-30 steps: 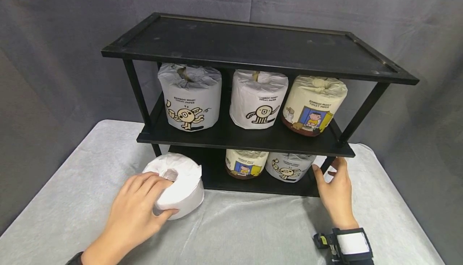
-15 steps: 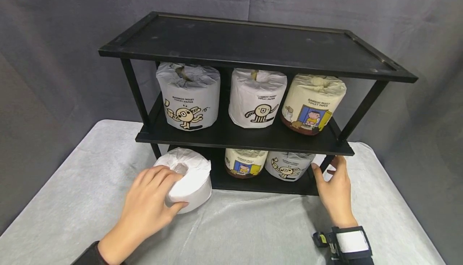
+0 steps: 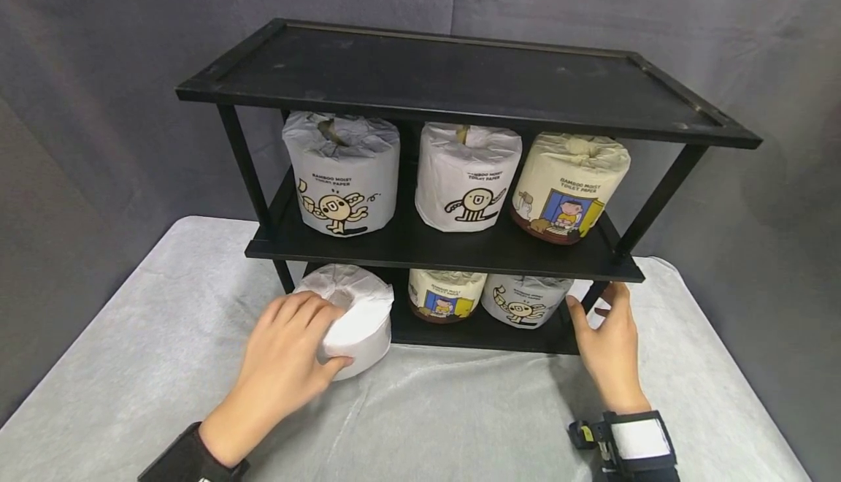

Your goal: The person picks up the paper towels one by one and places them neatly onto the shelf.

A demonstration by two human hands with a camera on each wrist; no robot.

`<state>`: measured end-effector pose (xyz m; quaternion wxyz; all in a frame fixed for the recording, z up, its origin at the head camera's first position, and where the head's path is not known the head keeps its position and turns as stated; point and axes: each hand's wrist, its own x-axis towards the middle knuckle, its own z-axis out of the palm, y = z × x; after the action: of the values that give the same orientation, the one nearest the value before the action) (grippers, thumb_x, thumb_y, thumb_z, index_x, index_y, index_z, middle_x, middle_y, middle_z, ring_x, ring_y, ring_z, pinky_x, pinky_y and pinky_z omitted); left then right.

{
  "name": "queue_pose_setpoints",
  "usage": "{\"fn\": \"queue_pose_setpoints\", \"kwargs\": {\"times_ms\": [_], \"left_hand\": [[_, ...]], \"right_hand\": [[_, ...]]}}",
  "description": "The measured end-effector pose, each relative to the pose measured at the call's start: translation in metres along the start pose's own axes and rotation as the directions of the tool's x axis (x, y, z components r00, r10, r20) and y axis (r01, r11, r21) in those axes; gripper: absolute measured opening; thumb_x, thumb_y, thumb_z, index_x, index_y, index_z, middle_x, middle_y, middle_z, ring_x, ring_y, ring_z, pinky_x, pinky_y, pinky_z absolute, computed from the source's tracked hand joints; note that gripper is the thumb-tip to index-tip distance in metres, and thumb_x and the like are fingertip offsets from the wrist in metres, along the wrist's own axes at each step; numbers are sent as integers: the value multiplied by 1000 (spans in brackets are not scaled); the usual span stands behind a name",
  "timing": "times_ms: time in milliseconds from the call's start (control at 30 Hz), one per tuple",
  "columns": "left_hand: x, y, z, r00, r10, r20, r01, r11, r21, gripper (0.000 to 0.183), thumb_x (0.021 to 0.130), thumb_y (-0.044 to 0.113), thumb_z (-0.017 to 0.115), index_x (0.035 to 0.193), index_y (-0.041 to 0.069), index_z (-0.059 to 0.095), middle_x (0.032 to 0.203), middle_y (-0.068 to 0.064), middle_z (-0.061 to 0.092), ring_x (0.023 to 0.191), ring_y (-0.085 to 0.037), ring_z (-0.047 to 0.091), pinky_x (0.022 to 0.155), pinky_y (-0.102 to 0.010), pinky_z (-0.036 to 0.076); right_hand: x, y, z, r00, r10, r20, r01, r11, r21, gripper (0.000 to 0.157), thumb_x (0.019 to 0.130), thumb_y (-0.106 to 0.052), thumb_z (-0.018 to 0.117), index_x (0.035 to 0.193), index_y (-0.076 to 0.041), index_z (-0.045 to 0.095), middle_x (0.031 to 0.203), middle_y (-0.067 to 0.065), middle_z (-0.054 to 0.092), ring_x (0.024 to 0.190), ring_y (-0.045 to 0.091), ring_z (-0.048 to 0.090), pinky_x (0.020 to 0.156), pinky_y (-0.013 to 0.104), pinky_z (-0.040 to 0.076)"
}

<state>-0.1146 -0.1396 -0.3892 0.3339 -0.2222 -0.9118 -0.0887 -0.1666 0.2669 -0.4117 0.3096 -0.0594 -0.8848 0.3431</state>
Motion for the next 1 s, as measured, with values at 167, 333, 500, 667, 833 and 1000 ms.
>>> {"fn": "queue_pose_setpoints", "kwargs": {"times_ms": [167,333,500,667,833,1000], "left_hand": [[5,-2,4,1000,8,-8,-8,1000,15,61,51,44,82,101,13,65,94,-5,69,100,-28,56,92,-44,44],[11,-2,8,999,20,-29,-19,1000,22,62,51,43,83,101,12,64,94,-5,68,98,-28,56,89,-45,45],[14,-2,13,999,27,-23,-26,998,50,62,51,44,82,102,12,64,95,-6,69,97,-29,57,87,-45,45],[15,-3,17,998,41,-38,-38,997,64,64,50,44,82,100,10,64,94,-7,69,96,-30,58,87,-46,46],[17,-3,18,999,20,-31,-18,997,69,63,52,43,82,101,8,63,94,-10,67,97,-31,56,87,-46,45],[20,-3,20,1000,-8,9,8,996,89,65,55,45,80,104,7,61,98,-12,65,99,-32,55,87,-46,45]], "right_hand": [[0,0,0,1000,2,-1,-2,1000,5,61,86,-17,63,136,2,34,122,31,55,109,39,53,84,51,47],[1,-1,0,1000,8,8,-8,1000,1,62,86,-18,63,137,1,33,123,31,54,109,39,53,85,52,47],[1,0,0,1000,0,5,0,1000,2,62,86,-18,63,137,2,34,124,31,54,110,39,53,84,52,47],[0,1,1,1000,11,18,-11,1000,-6,64,87,-20,63,139,2,32,127,31,52,112,40,52,85,53,47],[0,0,0,1000,11,16,-11,1000,-6,64,87,-20,62,139,2,32,126,31,52,112,40,52,85,53,47],[0,-1,0,1000,11,19,-11,1000,-8,64,87,-19,62,139,2,31,127,32,52,112,41,51,85,53,47]]}}
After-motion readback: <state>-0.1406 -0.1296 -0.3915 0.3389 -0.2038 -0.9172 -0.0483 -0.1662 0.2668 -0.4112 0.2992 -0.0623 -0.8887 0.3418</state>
